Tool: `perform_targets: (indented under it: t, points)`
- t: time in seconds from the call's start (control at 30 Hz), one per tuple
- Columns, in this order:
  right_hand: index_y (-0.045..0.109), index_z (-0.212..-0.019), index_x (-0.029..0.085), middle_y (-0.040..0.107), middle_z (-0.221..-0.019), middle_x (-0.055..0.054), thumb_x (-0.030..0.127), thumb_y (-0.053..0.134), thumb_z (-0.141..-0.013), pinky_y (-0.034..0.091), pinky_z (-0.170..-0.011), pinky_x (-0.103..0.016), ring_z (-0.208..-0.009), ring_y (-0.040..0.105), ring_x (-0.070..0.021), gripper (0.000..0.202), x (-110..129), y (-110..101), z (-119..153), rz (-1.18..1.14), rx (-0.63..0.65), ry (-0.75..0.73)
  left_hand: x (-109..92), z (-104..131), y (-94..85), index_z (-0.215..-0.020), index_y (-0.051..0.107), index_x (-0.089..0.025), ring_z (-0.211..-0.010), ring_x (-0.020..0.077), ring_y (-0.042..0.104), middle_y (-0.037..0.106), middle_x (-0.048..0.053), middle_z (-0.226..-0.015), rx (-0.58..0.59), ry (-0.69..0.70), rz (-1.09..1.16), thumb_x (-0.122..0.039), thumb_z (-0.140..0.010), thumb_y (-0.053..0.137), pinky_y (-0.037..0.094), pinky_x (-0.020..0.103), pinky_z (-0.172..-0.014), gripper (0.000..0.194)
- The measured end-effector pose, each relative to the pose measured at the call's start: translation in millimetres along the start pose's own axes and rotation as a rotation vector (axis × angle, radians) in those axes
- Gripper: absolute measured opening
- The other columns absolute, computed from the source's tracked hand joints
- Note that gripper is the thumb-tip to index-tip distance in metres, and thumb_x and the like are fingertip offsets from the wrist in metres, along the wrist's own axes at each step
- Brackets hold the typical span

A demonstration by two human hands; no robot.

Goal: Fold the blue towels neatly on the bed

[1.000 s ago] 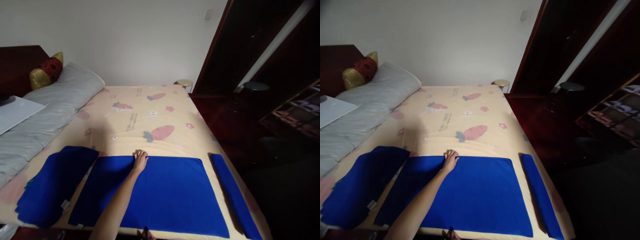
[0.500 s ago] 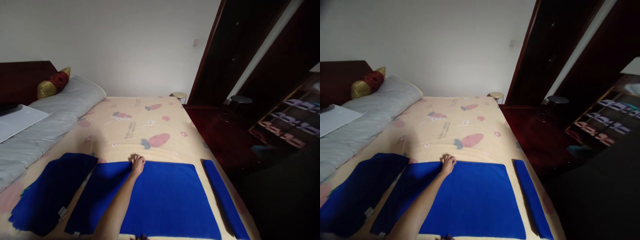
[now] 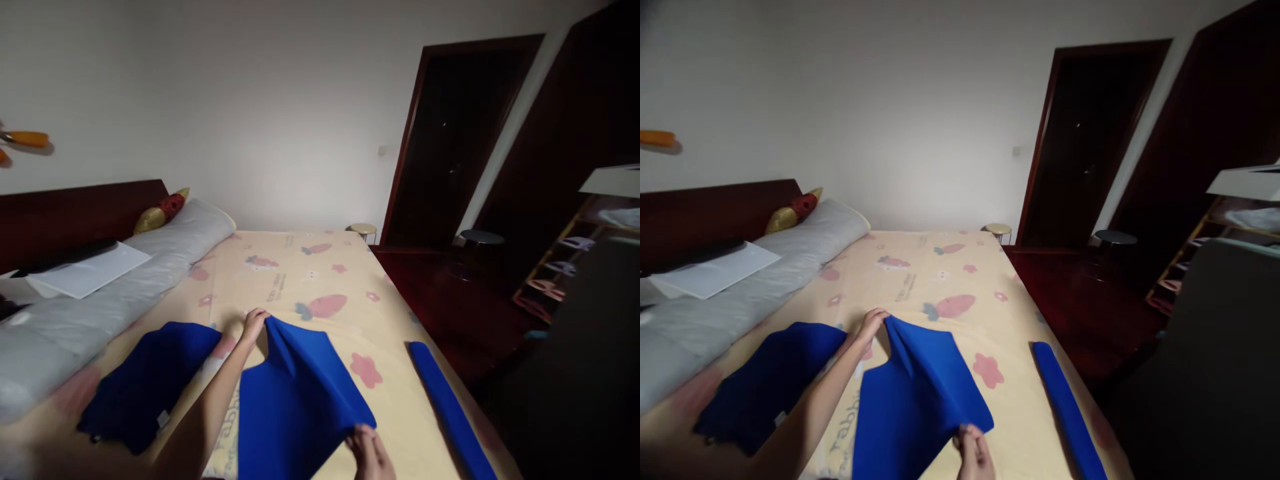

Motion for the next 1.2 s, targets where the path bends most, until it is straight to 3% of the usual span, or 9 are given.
perform_targets:
  t: [0.1,0.2,0.33,0.47,0.63,0.77,0.93,1.2]
  points:
    - [0.061,-0.065,0.021,0.057,-0.058,0.006,0.045,0.075,-0.058,0.045,-0.054,-0.021,-0.057,0.052,-0.0099,0.029,62,9,-10,-0.168,-0.022,-0.114,-18,39,-49.8,-0.067,0.058,-0.021,-0.066,0.0163,0.061,0.062,-0.002,-0.065,0.008,0.026,0.195,-0.047,-0.065,0.063,0.045,0.027,-0.062,0.027]
    - [0.062,-0.072,0.020,0.058,-0.063,0.006,0.039,0.078,-0.053,0.041,-0.050,-0.019,-0.057,0.049,-0.0083,0.031,107,14,-8,-0.212,-0.019,-0.128,-30,84,-83.9,-0.073,0.060,-0.020,-0.059,0.0133,0.059,0.063,-0.002,-0.066,0.055,0.033,0.319,-0.048,-0.061,0.070,0.044,0.025,-0.058,0.032]
    - [0.066,-0.097,0.020,0.068,-0.078,0.001,0.044,0.080,-0.054,0.046,-0.058,-0.021,-0.069,0.059,-0.0127,0.051,135,11,-2,-0.110,0.068,-0.145,-41,135,-112.1,-0.081,0.063,-0.020,-0.062,0.0129,0.060,0.066,-0.001,-0.069,0.092,0.049,0.432,-0.043,-0.060,0.079,0.043,0.023,-0.059,0.035]
    - [0.070,-0.095,0.018,0.072,-0.091,-0.005,0.052,0.080,-0.056,0.051,-0.070,-0.024,-0.086,0.064,-0.0185,0.053,153,6,5,-0.028,0.189,-0.223,-51,167,-126.2,-0.097,0.067,-0.021,-0.081,0.0188,0.068,0.074,0.003,-0.081,0.162,0.080,0.343,-0.041,-0.064,0.079,0.048,0.026,-0.074,0.040]
    - [0.070,-0.101,0.017,0.075,-0.091,-0.009,0.053,0.082,-0.055,0.053,-0.080,-0.030,-0.091,0.067,-0.0237,0.060,172,4,18,0.150,0.299,-0.256,-51,179,-142.9,-0.085,0.073,-0.018,-0.093,0.0247,0.069,0.077,0.009,-0.093,0.162,0.084,0.267,-0.045,-0.064,0.076,0.051,0.034,-0.086,0.035]
    - [0.072,-0.099,0.016,0.075,-0.083,-0.009,0.051,0.084,-0.051,0.054,-0.078,-0.030,-0.084,0.068,-0.0238,0.061,186,-4,23,0.274,0.291,-0.315,-55,185,-149.2,-0.091,0.072,-0.018,-0.086,0.0248,0.070,0.077,0.009,-0.088,0.153,0.073,0.203,-0.043,-0.059,0.080,0.054,0.035,-0.082,0.041]
    - [0.075,-0.089,0.018,0.075,-0.081,-0.008,0.055,0.082,-0.051,0.056,-0.067,-0.028,-0.079,0.068,-0.0241,0.054,207,-15,29,0.406,0.253,-0.417,-68,194,-161.1,-0.082,0.074,-0.021,-0.081,0.0253,0.071,0.077,0.006,-0.082,0.067,0.136,0.082,-0.045,-0.058,0.077,0.057,0.034,-0.076,0.034]
    - [0.073,-0.074,0.021,0.073,-0.080,-0.008,0.074,0.071,-0.052,0.055,-0.070,-0.028,-0.077,0.067,-0.0234,0.057,232,-8,48,0.638,0.259,-0.611,-83,199,-176.0,-0.075,0.075,-0.026,-0.076,0.0213,0.068,0.074,0.001,-0.076,-0.044,0.307,-0.184,-0.047,-0.068,0.068,0.053,0.028,-0.071,0.023]
Point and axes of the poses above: each hand's wrist, its own z-axis away from the middle knuckle, its own y-axis out of the palm, x = y × z, the point moved 9 cm from there along -z, towards the middle knuckle
